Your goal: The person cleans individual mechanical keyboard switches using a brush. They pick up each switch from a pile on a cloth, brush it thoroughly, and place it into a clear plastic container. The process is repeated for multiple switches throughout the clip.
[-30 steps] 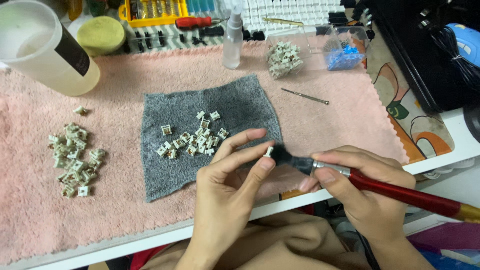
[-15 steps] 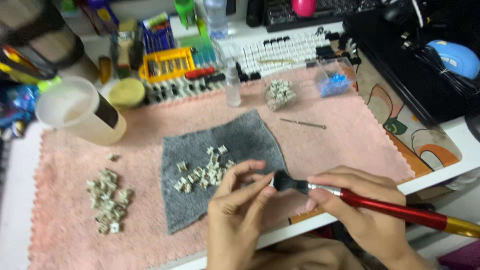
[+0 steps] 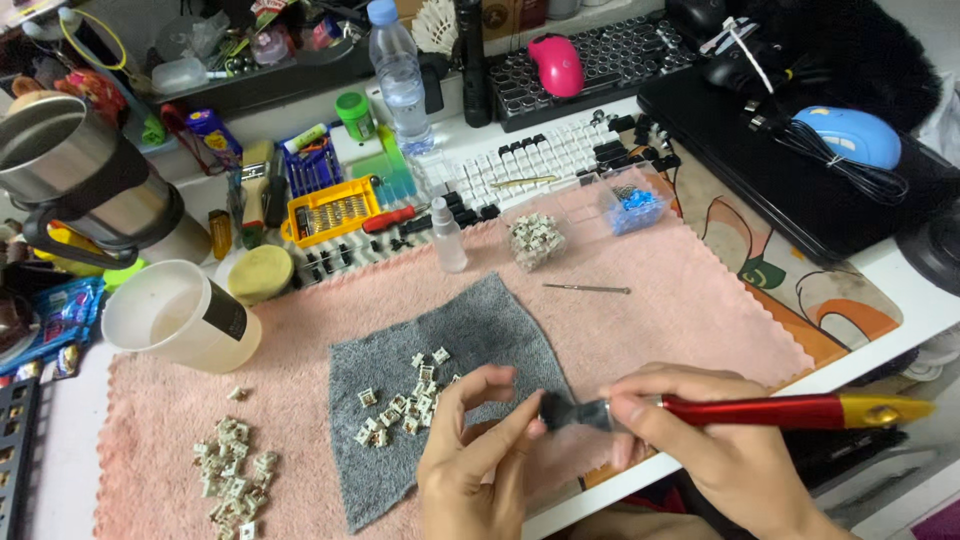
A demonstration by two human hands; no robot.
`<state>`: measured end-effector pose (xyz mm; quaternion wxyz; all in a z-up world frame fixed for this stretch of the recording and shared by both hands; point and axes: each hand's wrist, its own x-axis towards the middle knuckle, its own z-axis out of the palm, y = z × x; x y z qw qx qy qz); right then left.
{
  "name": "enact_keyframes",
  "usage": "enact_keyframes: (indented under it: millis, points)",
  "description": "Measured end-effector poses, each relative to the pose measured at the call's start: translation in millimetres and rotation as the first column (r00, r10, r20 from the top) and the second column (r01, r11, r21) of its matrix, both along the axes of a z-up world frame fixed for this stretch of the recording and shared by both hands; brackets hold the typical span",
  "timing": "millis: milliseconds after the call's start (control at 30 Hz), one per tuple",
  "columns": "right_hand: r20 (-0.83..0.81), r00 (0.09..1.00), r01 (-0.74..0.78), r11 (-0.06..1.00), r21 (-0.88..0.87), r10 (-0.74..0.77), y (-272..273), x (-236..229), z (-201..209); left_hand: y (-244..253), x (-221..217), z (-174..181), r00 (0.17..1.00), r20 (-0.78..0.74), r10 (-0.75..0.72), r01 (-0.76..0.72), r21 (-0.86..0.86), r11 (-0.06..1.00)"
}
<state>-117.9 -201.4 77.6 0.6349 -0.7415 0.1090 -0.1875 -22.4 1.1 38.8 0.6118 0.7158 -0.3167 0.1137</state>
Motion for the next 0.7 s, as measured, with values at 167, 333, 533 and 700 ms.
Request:
enact_keyframes:
  millis: [167,333,533,700]
  points:
    - [-0.063,0.998,-0.001,1.000,-0.022,0.000,-6.5,1.4,-6.0,-0.8,1.3,-1.3,1.000,0.001,0.000,0.000,0.031,1.000]
    - [0.077,0.981,-0.164,0.975,-0.150,0.177,1.6,6.9,4.3,-5.5,0.1,-2.3,0.929,-0.370,-0.002,-0.011,-0.033,0.999]
    - [0.147,0.989,0.036,0.961,-0.274,0.005,10.6,7.3,5.5,-9.8,-4.3,-1.1,0.738,-0.628,-0.249,0.037,-0.331,0.943]
    - [0.233,0.971,0.029,0.936,-0.351,0.058,15.7,7.1,11.2,-11.6,-2.5,4.8,0.614,-0.768,-0.182,-0.069,-0.282,0.957]
